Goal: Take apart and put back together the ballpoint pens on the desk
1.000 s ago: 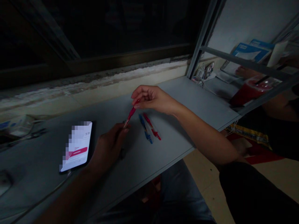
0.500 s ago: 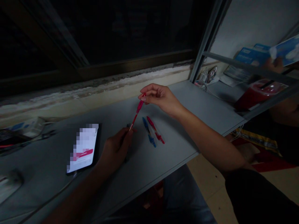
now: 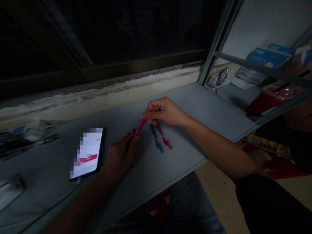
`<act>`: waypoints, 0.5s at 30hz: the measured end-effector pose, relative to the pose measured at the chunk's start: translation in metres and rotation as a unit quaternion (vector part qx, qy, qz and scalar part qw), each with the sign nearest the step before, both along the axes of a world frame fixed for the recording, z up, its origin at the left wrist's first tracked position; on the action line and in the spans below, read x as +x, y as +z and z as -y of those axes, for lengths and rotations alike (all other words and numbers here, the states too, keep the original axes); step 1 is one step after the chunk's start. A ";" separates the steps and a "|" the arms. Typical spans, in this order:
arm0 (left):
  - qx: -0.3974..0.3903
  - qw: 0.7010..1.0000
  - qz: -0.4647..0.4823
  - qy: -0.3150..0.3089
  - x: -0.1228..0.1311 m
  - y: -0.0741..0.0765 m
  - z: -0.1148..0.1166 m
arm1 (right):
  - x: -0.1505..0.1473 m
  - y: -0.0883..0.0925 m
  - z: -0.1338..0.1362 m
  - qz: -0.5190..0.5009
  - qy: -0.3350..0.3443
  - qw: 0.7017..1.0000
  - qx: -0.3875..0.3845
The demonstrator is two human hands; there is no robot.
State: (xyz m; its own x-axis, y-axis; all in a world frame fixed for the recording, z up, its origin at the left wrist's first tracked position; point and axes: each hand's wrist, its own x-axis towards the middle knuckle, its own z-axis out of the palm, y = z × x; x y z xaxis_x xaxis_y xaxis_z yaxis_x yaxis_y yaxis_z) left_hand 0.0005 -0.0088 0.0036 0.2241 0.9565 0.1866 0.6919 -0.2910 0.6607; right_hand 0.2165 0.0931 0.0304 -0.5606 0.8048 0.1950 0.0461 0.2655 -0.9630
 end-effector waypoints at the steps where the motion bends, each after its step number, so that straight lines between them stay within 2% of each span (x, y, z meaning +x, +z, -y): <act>1: 0.004 1.000 -0.006 0.004 0.000 0.000 0.000 | 0.002 0.002 0.001 0.040 -0.017 0.999 0.014; 3: 0.010 1.000 -0.013 0.013 0.000 -0.001 -0.001 | 0.007 0.007 0.002 0.077 -0.005 0.996 0.036; 6: 0.015 1.000 -0.019 0.006 -0.001 -0.001 -0.002 | 0.012 0.012 0.003 0.078 0.070 0.993 0.059; 7: 0.017 1.000 -0.020 0.000 -0.001 0.000 -0.002 | 0.012 0.013 0.003 0.094 0.061 0.991 0.075; 9: 0.021 1.000 -0.021 -0.004 0.000 0.000 -0.002 | 0.012 0.013 0.003 0.123 -0.004 0.986 0.110; 11: 0.019 1.000 -0.019 0.001 0.000 0.000 -0.001 | 0.012 0.012 0.003 0.101 -0.035 0.987 0.117; 13: 0.017 1.000 -0.017 0.008 0.000 0.000 -0.001 | 0.013 0.011 0.002 0.067 0.020 0.993 0.093; 15: 0.019 1.000 -0.018 0.012 0.000 0.000 0.000 | 0.015 0.011 0.000 0.088 0.064 0.991 0.077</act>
